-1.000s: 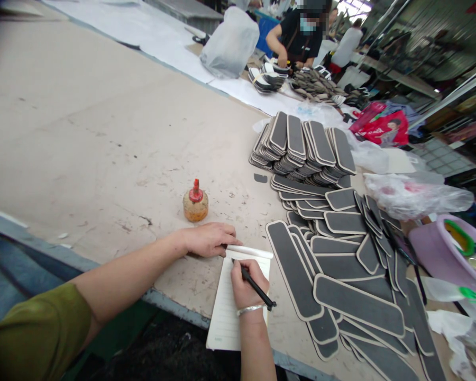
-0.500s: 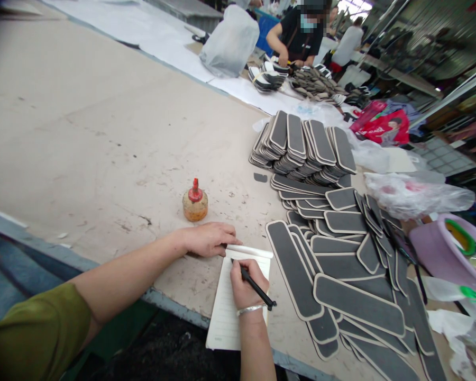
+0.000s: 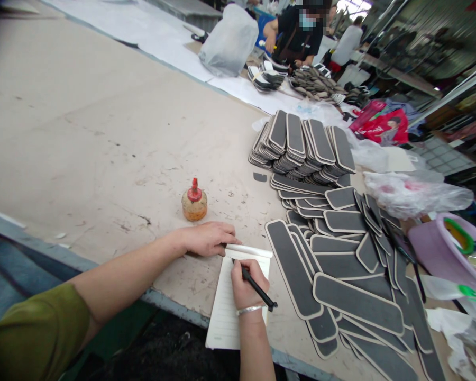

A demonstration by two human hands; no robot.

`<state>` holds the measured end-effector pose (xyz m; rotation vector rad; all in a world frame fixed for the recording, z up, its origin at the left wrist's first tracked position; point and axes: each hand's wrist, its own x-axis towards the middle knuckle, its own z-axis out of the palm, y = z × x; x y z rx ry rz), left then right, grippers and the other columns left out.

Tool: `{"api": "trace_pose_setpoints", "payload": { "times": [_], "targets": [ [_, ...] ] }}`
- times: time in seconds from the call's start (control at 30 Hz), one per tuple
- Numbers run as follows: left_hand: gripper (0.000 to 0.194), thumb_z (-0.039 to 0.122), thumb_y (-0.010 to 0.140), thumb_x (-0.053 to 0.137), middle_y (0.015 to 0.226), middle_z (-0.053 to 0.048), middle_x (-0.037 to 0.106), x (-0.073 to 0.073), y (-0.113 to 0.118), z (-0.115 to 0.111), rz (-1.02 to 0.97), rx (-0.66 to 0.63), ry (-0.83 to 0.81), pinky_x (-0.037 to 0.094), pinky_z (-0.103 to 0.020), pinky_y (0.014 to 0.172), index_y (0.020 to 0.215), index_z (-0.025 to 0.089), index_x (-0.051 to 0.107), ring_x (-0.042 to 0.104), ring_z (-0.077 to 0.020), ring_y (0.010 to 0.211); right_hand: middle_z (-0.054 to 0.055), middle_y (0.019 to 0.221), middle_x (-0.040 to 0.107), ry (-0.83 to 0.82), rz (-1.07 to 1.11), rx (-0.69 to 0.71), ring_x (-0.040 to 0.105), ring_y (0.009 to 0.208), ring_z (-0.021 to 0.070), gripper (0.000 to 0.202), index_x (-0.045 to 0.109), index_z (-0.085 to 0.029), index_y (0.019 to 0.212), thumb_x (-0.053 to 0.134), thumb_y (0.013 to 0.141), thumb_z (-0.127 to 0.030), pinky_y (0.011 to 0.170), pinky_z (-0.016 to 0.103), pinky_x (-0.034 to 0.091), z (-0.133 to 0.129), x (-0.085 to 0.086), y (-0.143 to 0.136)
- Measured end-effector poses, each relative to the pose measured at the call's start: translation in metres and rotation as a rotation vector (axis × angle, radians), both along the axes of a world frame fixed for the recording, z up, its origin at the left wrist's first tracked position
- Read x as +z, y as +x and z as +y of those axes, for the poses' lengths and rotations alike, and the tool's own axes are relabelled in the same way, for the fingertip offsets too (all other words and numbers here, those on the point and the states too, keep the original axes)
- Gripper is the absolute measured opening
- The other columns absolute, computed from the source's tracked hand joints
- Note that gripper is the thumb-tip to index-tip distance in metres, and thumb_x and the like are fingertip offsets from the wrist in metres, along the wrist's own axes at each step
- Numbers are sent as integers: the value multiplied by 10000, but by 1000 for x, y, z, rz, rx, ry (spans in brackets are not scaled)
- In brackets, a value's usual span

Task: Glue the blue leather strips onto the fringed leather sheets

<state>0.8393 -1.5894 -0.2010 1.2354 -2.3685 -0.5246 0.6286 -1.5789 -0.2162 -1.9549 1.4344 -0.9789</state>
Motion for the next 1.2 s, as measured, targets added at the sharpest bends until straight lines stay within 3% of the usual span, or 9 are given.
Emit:
{"api": "trace_pose_setpoints", "payload": {
  "times": [0.27, 0.57, 1.2],
  "targets": [
    [376, 194, 794, 651, 964, -57, 607, -1, 0, -1, 32, -11, -9, 451, -264, 826, 1169, 207, 636, 590, -204, 923, -22, 529, 611, 70, -37, 21, 571, 494, 145, 320, 639, -210, 725, 620, 764, -527, 522, 260, 463, -7, -5, -17],
    [369, 186, 797, 649, 958, -63, 608, 1, 0, 0, 26, -18, -11, 449, -266, 834, 1166, 196, 634, 587, -206, 927, 1, 617, 672, 39, 12, 14, 611, 571, 157, 330, 682, -215, 780, 631, 753, -540, 583, 265, 476, -7, -8, -13],
    [394, 190, 797, 641, 975, -56, 606, -1, 0, 0, 20, -9, -14, 444, -260, 828, 1189, 221, 622, 582, -201, 934, -13, 579, 645, 57, 56, 31, 590, 549, 154, 315, 682, -220, 737, 644, 734, -532, 573, 263, 464, -10, -8, -13]
  ]
}}
